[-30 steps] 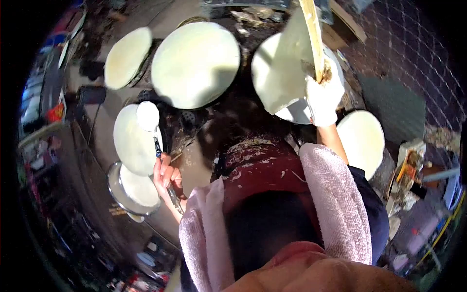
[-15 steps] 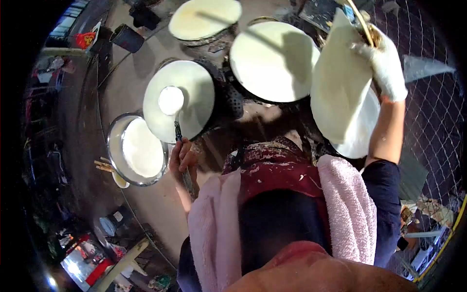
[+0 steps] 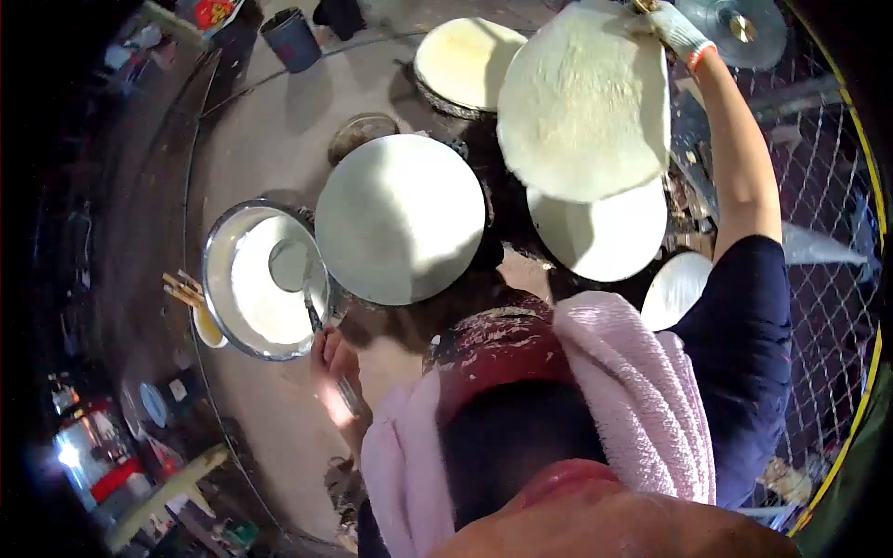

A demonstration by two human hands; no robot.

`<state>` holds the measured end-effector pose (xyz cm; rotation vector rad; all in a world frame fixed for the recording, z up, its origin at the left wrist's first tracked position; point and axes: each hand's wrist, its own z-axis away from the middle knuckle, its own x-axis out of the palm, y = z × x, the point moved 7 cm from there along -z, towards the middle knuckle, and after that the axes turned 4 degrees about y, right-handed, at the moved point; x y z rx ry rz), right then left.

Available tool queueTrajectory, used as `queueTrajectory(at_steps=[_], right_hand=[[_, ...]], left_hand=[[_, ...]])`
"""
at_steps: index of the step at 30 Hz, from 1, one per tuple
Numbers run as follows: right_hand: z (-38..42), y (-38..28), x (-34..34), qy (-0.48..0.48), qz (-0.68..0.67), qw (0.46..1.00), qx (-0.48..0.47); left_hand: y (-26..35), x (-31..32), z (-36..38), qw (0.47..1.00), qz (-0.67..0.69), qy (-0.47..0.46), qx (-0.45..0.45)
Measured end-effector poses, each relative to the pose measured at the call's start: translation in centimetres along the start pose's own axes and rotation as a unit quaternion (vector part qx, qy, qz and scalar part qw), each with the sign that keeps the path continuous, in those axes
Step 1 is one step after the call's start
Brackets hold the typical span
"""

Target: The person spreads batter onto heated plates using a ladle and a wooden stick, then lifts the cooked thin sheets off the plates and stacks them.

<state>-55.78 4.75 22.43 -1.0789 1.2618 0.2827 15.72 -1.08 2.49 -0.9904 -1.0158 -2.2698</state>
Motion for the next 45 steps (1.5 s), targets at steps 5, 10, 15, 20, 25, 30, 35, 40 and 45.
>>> queueTrajectory(at_steps=[5, 10, 15, 20, 25, 30, 35, 40, 45], right_hand=[[-17.0, 3.1, 5.5, 0.082, 0.572, 0.776, -0.252], [-7.6, -12.9, 12.5, 0.188, 0.204, 0.888, -0.367], [-8.2, -6.9, 29.7, 0.080, 0.254, 0.908, -0.323], [-6.5, -4.0, 39.1, 0.057, 0.236, 0.912, -0.332], [-6.6, -5.1, 40.1, 0.056, 0.220, 0.918, -0.326], [-6.9, -8.1, 40.1, 0.007, 0.175, 0.953, -0.247], [-3.0, -10.5, 40.7, -0.042, 0.140, 0.976, -0.160], [15.3, -16.4, 37.5, -0.051, -0.071, 0.990, -0.114], [34.7, -15.0, 41.6, -0.075, -0.250, 0.956, 0.136]], left_hand=[[-0.4, -0.4, 2.4, 0.998, 0.021, 0.007, 0.062], [-0.7, 0.8, 4.0, 0.990, 0.065, 0.072, 0.104], [-1.6, 0.6, 5.8, 0.986, 0.076, 0.104, 0.110], [-1.8, 1.4, 8.1, 0.976, 0.053, 0.153, 0.148], [-1.0, -0.1, 9.0, 0.973, 0.045, 0.159, 0.161], [1.7, -4.2, 8.4, 0.981, 0.040, 0.146, 0.124], [6.4, -10.1, 4.7, 0.948, -0.119, 0.286, 0.067], [11.7, -21.0, -7.3, 0.879, -0.433, 0.195, -0.037], [15.3, -27.7, -20.1, 0.376, -0.924, -0.017, 0.075]])
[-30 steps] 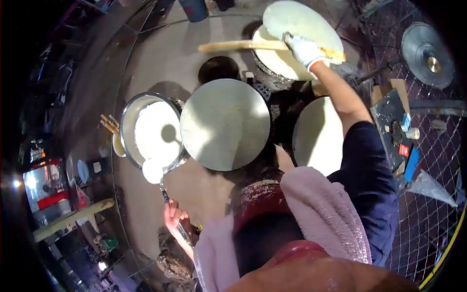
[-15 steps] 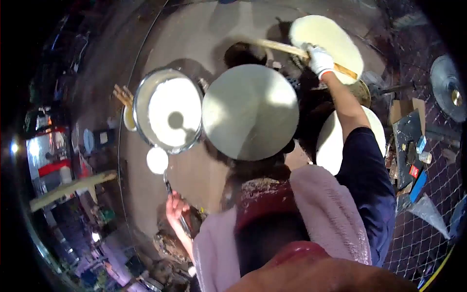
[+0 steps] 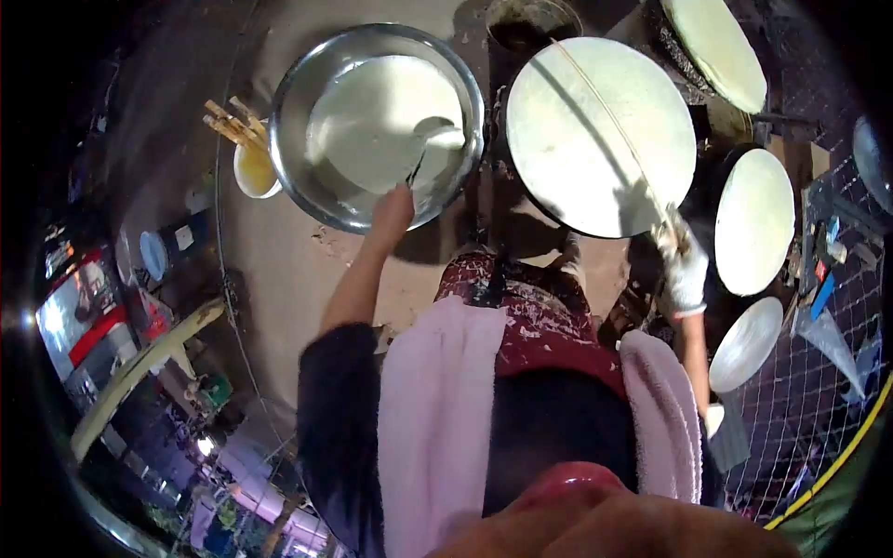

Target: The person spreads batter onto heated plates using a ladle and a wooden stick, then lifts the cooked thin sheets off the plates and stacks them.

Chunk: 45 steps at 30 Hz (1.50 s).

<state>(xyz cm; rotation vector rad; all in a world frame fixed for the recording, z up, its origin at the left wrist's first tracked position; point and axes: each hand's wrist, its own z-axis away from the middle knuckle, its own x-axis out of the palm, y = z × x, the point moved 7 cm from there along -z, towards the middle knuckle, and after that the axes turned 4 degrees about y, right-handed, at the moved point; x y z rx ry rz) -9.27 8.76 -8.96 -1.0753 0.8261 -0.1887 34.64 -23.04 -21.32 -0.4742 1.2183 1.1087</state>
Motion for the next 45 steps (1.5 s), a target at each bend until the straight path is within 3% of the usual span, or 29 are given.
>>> queueTrajectory(at_steps=[1, 3, 5, 7, 9, 10, 11, 13, 14, 15, 16, 17, 19, 21, 22, 23, 25, 26, 30, 31, 32, 35, 36, 39, 40, 41, 43, 44, 45], right_hand=[[3.1, -0.9, 1.9, 0.014, -0.080, 0.996, 0.039], [8.0, -0.3, 4.3, 0.026, -0.099, 0.987, 0.126], [11.2, -0.3, 6.5, 0.054, -0.115, 0.984, 0.123], [13.4, -0.4, 8.0, 0.056, -0.115, 0.974, 0.187], [14.9, -1.7, 9.5, 0.064, -0.156, 0.958, 0.233], [15.3, -1.8, 10.1, 0.064, -0.155, 0.965, 0.202], [15.6, -1.6, 10.7, 0.063, -0.154, 0.971, 0.171], [16.5, -0.5, 12.1, 0.014, -0.018, 0.989, 0.145], [17.4, 0.3, 13.1, -0.021, 0.001, 0.984, 0.175], [17.9, -0.2, 14.2, -0.023, 0.011, 0.992, 0.121], [18.6, -0.8, 15.3, -0.023, 0.021, 0.997, 0.067], [19.6, 0.1, 16.4, -0.049, 0.071, 0.991, 0.105], [21.4, 3.4, 19.4, -0.141, 0.164, 0.965, 0.149], [23.9, 7.2, 22.6, -0.234, 0.173, 0.930, 0.225], [24.4, 7.6, 23.9, -0.265, 0.189, 0.921, 0.213], [25.9, 11.2, 26.0, -0.280, 0.147, 0.924, 0.213], [27.6, 9.5, 26.2, -0.255, -0.023, 0.946, 0.201], [28.1, 9.2, 25.6, -0.246, -0.036, 0.954, 0.170], [29.5, 4.7, 21.2, -0.252, -0.054, 0.960, 0.108], [29.9, 4.1, 20.9, -0.227, -0.144, 0.960, 0.075], [29.9, 3.9, 19.9, -0.218, -0.042, 0.975, 0.005], [29.7, -1.0, 16.4, -0.166, -0.074, 0.979, -0.090], [29.8, -3.0, 14.9, -0.130, -0.130, 0.971, -0.155], [30.0, -1.9, 13.2, -0.089, -0.324, 0.934, -0.120], [30.1, -1.8, 12.4, -0.023, -0.342, 0.929, -0.139], [30.0, -1.4, 11.3, 0.045, -0.359, 0.920, -0.154], [29.2, -0.5, 9.7, 0.060, -0.372, 0.917, -0.129], [28.9, -0.4, 8.3, 0.096, -0.383, 0.912, -0.110], [28.4, 0.2, 7.0, 0.137, -0.393, 0.905, -0.086]], left_hand=[[-0.8, 0.2, -2.3, 1.000, -0.017, 0.010, 0.022], [-1.9, 0.9, -7.3, 0.997, -0.058, 0.008, 0.049], [-3.0, 1.9, -11.1, 0.995, -0.072, -0.009, 0.063], [-4.4, 2.5, -13.1, 0.995, -0.056, -0.017, 0.079], [-6.4, 4.1, -13.4, 0.988, -0.052, -0.031, 0.141], [-7.0, 5.1, -12.8, 0.983, -0.052, -0.039, 0.171], [-8.5, 6.8, -12.0, 0.988, 0.015, -0.100, 0.119], [-10.6, 10.1, -8.4, 0.960, 0.176, -0.217, 0.000], [-11.6, 11.8, -6.2, 0.926, 0.261, -0.263, -0.074], [-12.0, 13.2, -3.3, 0.863, 0.372, -0.304, -0.159], [-10.4, 12.2, -0.4, 0.842, 0.418, -0.295, -0.171], [-8.4, 11.3, 2.4, 0.818, 0.464, -0.284, -0.184], [-6.4, 13.6, 6.2, 0.680, 0.642, -0.298, -0.189], [-4.1, 15.6, 8.4, 0.607, 0.722, -0.292, -0.159], [-3.3, 17.7, 9.1, 0.548, 0.763, -0.309, -0.149], [-0.9, 17.3, 9.8, 0.407, 0.836, -0.356, -0.091], [3.6, 14.7, 12.2, 0.215, 0.909, -0.347, -0.088], [5.0, 13.0, 13.2, 0.135, 0.910, -0.391, -0.035], [8.3, 3.8, 16.7, 0.057, 0.945, -0.305, -0.103], [8.4, 1.4, 17.3, 0.095, 0.931, -0.347, -0.056], [8.0, -0.7, 17.9, 0.130, 0.931, -0.339, -0.035], [10.1, -11.6, 21.7, 0.236, 0.921, -0.308, 0.031], [10.6, -15.1, 23.4, 0.248, 0.943, -0.222, -0.022], [11.4, -23.3, 25.1, 0.378, 0.894, -0.174, 0.168], [10.4, -24.9, 24.2, 0.531, 0.822, -0.049, 0.201], [10.0, -25.6, 22.6, 0.625, 0.768, 0.020, 0.142], [8.9, -24.7, 15.8, 0.410, 0.871, -0.222, 0.156], [8.6, -24.9, 13.5, 0.467, 0.861, -0.163, 0.119], [9.1, -24.9, 11.4, 0.483, 0.854, -0.173, 0.088]])
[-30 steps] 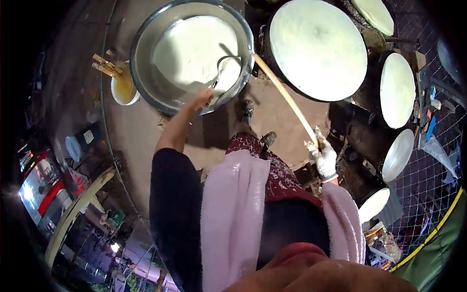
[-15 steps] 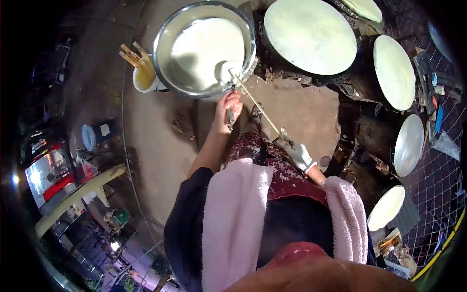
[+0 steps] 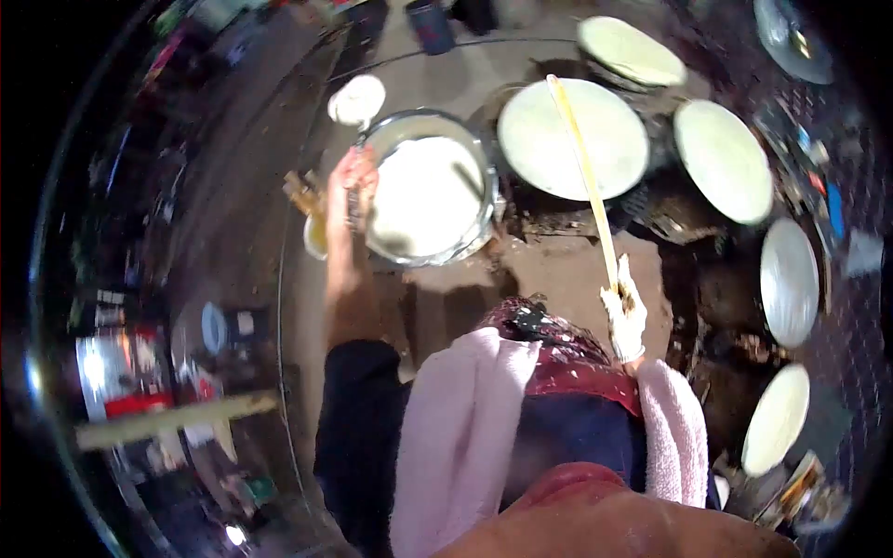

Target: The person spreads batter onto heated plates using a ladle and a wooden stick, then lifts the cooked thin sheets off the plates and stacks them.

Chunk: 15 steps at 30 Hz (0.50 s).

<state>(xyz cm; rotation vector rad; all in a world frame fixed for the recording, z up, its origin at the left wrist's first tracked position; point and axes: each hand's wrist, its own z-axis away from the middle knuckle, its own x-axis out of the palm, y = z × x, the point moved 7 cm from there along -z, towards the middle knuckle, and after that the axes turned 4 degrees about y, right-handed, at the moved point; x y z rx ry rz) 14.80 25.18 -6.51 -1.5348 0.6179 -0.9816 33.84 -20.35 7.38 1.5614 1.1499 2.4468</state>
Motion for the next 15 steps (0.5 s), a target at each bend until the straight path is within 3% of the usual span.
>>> queueTrajectory(at_steps=[3, 4, 6, 8, 10, 13, 15], right_hand=[[-0.4, 1.4, -4.2, 0.072, 0.028, 0.997, 0.008], [-0.4, 1.9, -5.6, 0.099, 0.034, 0.995, -0.001], [1.0, 2.0, -7.7, 0.196, 0.043, 0.980, 0.017], [3.6, 3.5, -10.3, 0.299, 0.066, 0.948, 0.088], [5.9, 6.6, -12.6, 0.356, 0.023, 0.930, 0.089], [9.3, 8.8, -14.7, 0.449, 0.027, 0.893, 0.016], [12.5, 9.5, -15.2, 0.471, -0.001, 0.881, 0.042]], left_hand=[[-2.3, 2.3, -2.6, 0.999, -0.026, 0.015, -0.009], [-3.0, 2.3, -2.5, 0.963, -0.205, 0.171, 0.026], [-4.2, 5.1, -2.0, 0.865, -0.464, 0.132, 0.134], [-6.6, 9.3, -0.9, 0.853, -0.498, 0.063, 0.146], [-8.7, 10.5, -2.3, 0.867, -0.492, 0.038, 0.067], [-13.5, 10.6, -5.9, 0.898, -0.434, -0.044, -0.056], [-18.1, 8.7, -8.0, 0.903, -0.356, -0.116, -0.210]])
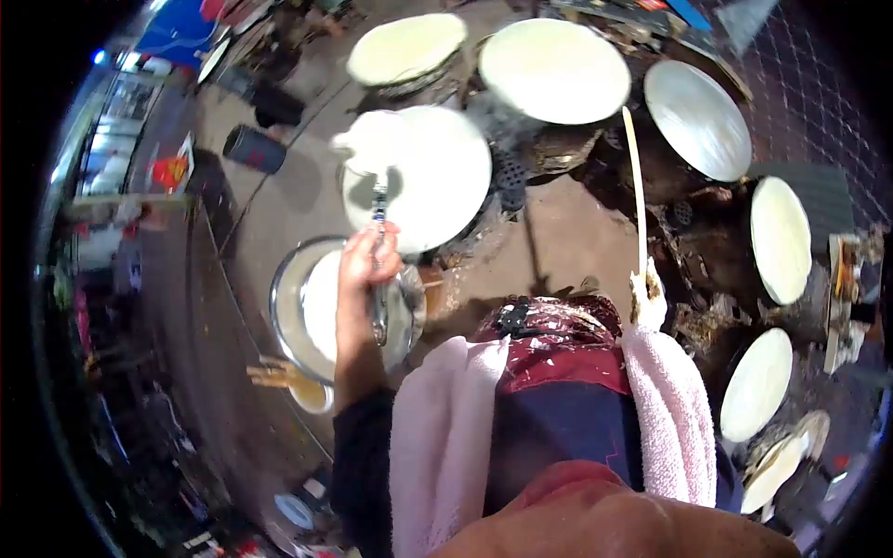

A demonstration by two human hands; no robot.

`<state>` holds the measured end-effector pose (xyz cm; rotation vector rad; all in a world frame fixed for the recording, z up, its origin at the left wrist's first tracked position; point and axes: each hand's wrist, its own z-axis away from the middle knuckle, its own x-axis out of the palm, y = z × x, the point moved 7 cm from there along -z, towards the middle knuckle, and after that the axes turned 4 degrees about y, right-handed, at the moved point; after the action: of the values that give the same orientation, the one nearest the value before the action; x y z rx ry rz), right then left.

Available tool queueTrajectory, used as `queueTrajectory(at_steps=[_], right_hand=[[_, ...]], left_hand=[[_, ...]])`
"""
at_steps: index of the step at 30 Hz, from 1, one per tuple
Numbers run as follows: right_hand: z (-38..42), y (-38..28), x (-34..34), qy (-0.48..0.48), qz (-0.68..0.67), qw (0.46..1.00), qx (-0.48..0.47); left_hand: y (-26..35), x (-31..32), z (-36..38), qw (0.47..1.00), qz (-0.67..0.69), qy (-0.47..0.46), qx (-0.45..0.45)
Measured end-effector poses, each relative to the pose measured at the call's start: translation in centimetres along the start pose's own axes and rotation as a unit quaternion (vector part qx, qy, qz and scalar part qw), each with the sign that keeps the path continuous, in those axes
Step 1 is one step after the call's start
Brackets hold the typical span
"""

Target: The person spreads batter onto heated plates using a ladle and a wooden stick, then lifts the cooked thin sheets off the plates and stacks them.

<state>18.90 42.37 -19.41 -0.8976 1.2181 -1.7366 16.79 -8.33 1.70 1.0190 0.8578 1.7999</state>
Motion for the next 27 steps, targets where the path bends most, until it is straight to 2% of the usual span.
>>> queueTrajectory(at_steps=[1, 3, 5, 6, 7, 9, 12, 13, 15, 16, 17, 18, 19, 21, 22, 23, 24, 25, 27], right_hand=[[1.7, -2.0, -0.1, 0.010, -0.008, 1.000, 0.019], [2.5, -3.2, -1.1, 0.080, -0.031, 0.996, -0.009], [3.4, -3.1, -2.8, 0.149, -0.005, 0.988, -0.027], [3.7, -2.1, -4.1, 0.158, -0.020, 0.987, -0.005], [3.9, -2.0, -4.9, 0.170, -0.025, 0.984, -0.042], [1.4, -3.9, -4.6, 0.150, -0.035, 0.987, -0.049], [2.5, -6.2, -5.6, 0.167, -0.051, 0.983, -0.048], [2.9, -7.6, -5.3, 0.178, -0.058, 0.981, -0.056], [2.4, -11.8, -5.7, 0.175, -0.076, 0.979, -0.075], [3.0, -13.5, -6.8, 0.159, -0.090, 0.981, -0.064], [2.8, -15.6, -7.2, 0.141, -0.105, 0.983, -0.055], [-5.3, -14.9, -7.0, 0.151, -0.094, 0.982, -0.061], [-5.6, -16.6, -7.0, 0.140, -0.020, 0.988, -0.055], [-7.2, -18.0, -6.8, 0.134, -0.059, 0.985, -0.088], [-9.0, -18.5, -6.2, 0.122, -0.082, 0.985, -0.091], [-10.5, -18.6, -5.5, 0.111, -0.105, 0.984, -0.091], [-11.1, -19.2, -4.8, 0.104, -0.080, 0.988, -0.082], [-11.1, -20.1, -3.5, 0.076, -0.181, 0.976, -0.094], [-12.6, -19.6, -2.6, 0.102, -0.097, 0.988, -0.065]], left_hand=[[0.4, 1.9, -0.6, 0.996, 0.038, -0.067, -0.056], [-1.0, 6.1, -3.6, 0.983, 0.017, -0.130, -0.131], [-2.1, 10.0, -5.5, 0.976, -0.078, -0.172, -0.106], [-2.1, 12.0, -5.4, 0.974, -0.106, -0.176, -0.093], [-1.5, 13.9, -5.8, 0.971, -0.132, -0.178, -0.085], [-0.1, 16.0, -5.5, 0.981, -0.102, -0.150, -0.068], [5.2, 20.0, -2.6, 0.974, -0.164, -0.157, 0.003], [7.1, 21.2, -0.8, 0.969, -0.222, -0.106, 0.032], [10.0, 24.6, -0.7, 0.909, -0.370, -0.113, 0.153], [10.4, 26.3, -0.3, 0.855, -0.449, -0.097, 0.243], [10.1, 28.8, 0.7, 0.906, -0.383, -0.118, 0.135], [8.1, 33.1, -9.9, 0.933, -0.306, -0.185, 0.036], [7.5, 34.2, -11.1, 0.945, -0.228, -0.232, -0.028], [5.9, 36.0, -13.8, 0.947, -0.086, -0.282, -0.127], [5.8, 38.1, -15.5, 0.936, -0.055, -0.319, -0.139], [5.0, 39.3, -17.2, 0.933, -0.024, -0.308, -0.183], [4.6, 40.6, -18.4, 0.934, -0.043, -0.300, -0.187], [4.0, 41.7, -19.3, 0.935, -0.064, -0.291, -0.194], [2.4, 43.7, -22.0, 0.939, -0.096, -0.275, -0.181]])
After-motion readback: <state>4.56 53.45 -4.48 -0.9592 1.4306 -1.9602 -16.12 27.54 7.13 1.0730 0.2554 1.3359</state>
